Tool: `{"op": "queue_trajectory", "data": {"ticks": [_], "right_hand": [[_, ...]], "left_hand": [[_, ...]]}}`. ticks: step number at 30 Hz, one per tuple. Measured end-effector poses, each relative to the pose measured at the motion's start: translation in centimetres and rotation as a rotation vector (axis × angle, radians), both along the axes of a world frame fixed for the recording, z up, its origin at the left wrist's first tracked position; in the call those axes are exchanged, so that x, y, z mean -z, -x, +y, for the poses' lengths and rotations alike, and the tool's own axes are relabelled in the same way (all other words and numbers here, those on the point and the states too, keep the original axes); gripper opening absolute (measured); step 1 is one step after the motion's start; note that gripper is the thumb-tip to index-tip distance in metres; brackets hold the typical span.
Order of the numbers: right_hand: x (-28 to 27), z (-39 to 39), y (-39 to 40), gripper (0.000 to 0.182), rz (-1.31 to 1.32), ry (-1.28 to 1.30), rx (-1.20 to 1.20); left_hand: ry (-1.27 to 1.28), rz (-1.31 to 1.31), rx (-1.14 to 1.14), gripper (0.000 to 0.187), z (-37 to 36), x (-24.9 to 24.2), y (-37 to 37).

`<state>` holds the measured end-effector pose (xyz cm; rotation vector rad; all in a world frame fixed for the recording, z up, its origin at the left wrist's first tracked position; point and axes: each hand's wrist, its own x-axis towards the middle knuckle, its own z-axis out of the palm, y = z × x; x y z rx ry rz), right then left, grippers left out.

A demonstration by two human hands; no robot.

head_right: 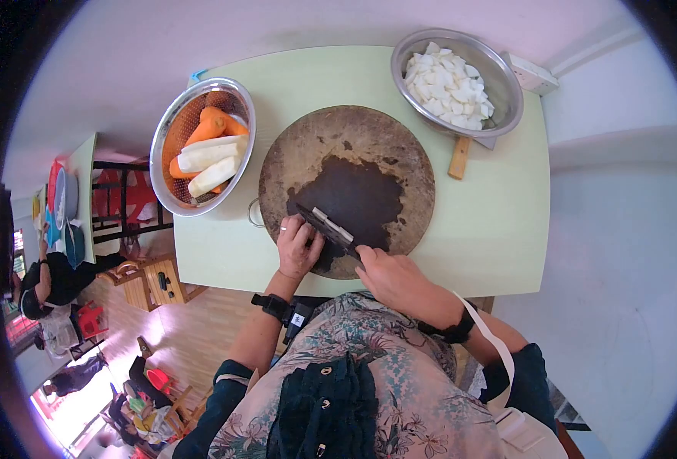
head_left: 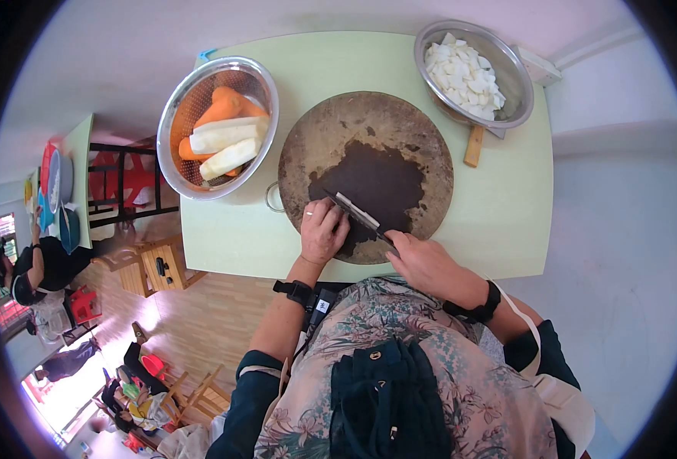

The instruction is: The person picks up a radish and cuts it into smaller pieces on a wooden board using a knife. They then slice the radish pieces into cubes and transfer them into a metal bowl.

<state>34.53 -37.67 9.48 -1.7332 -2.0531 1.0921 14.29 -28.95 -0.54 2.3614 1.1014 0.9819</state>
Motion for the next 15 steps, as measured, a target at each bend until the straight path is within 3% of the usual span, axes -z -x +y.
{"op": "queue_trajectory", "data": {"ticks": [11,15], "right_hand": [[3.3,1.4,1.0,0.030,0.028,-0.058,0.089],[1.3,1.2,0.2,0.034,0.042,0.026,0.145]], "left_hand": [[-0.013,-0.017,-0.021,0.024,0.1,-0.3,-0.3],[-0.005,-0.053,-0.028,0.023,0.0,-0.3,-0.3]]}}
